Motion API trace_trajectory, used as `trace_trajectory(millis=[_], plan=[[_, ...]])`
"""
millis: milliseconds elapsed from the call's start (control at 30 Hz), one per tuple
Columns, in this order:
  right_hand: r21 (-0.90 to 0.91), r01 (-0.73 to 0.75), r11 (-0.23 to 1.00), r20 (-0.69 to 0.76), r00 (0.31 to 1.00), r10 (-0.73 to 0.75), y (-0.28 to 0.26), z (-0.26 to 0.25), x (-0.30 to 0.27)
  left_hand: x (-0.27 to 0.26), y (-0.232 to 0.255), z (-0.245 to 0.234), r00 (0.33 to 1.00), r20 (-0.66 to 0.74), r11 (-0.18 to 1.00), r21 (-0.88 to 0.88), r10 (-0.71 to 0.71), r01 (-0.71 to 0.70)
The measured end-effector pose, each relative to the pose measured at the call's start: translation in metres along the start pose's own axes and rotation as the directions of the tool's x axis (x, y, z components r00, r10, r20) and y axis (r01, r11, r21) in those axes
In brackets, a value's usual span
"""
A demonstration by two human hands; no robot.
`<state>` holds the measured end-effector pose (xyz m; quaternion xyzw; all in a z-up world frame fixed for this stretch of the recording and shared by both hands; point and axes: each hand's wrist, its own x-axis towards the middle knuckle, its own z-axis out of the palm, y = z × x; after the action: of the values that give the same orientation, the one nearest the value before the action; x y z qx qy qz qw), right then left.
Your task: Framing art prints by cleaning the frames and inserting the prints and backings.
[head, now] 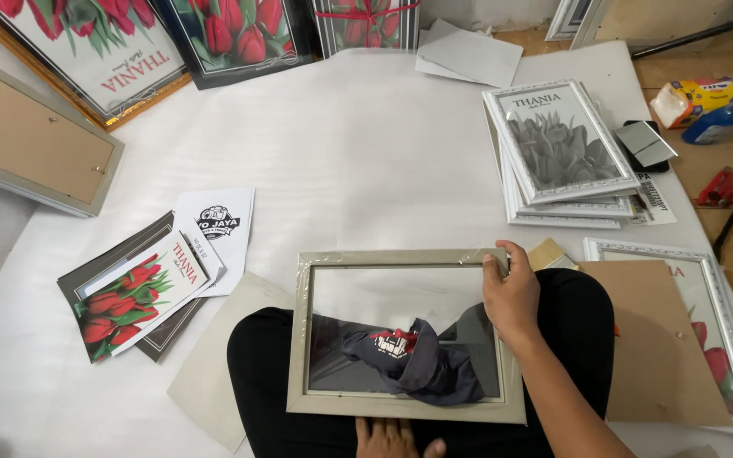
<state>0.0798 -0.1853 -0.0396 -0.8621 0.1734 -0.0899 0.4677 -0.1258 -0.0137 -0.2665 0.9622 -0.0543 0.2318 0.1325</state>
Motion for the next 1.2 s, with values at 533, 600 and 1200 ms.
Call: trace_trajectory(millis=[533,600,1200], plan=[[-0.025,-0.015,1.000,0.078,0.997,0.017,-0.003,-0.002,-0.001,0.234,-0.117,-0.179,0.662,0.544,0.710,-0.162,-0.515,0.685],[-0.007,-0.046,0.999,0.112,0.993,0.047,-0.011,-0.005,-0.006,0.223,-0.116,-0.170,0.731,0.449,0.739,-0.202,-0.514,0.643],[-0.155,0.842,0.517,0.430,0.529,-0.732,-0.030,0.069,-0.085,0.194,-0.121,-0.162,0.752,0.359,0.739,-0.206,-0.553,0.641]])
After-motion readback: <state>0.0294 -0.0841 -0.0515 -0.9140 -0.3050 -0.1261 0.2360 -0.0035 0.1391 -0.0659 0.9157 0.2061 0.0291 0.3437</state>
